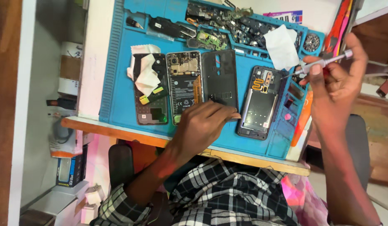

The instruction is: The person uses a screwdriver to work on the internal frame and rear housing of a mobile phone while holding the device and various disassembled panels over a workbench.

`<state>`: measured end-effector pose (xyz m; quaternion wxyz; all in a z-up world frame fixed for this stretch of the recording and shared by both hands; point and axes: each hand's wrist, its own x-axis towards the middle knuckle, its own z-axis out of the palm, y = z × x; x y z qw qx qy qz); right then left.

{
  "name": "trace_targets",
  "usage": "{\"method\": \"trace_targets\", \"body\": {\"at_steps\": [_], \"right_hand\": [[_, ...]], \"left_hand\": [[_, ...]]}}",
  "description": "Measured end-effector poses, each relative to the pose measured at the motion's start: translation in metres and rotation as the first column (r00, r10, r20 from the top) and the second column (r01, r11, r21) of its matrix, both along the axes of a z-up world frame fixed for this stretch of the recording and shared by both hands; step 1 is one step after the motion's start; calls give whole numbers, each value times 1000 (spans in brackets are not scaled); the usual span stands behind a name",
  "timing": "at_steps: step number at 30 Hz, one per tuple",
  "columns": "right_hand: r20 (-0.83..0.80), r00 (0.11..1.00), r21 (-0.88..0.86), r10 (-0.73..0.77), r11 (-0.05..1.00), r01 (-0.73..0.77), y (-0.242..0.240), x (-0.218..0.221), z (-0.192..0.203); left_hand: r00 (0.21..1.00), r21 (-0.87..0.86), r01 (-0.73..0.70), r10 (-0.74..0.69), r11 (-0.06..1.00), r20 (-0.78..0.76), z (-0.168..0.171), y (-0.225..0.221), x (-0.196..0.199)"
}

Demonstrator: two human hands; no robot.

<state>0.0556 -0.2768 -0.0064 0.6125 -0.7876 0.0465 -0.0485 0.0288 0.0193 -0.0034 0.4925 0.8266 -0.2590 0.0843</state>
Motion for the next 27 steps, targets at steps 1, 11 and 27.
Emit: {"method": "trace_targets", "body": {"at_steps": [1,11,27], "right_hand": [[6,1000,-4,1,1000,-1,4,0,3],[105,994,12,38,999,-39,18,1,5],[148,989,79,29,996,-41,17,3,-1]], "left_hand": [[1000,12,-4,4,1000,4,0,-1,0],[996,11,-21,20,1000,81,2,0,-4],[992,81,-34,24,996,122,-5,-6,0]]}}
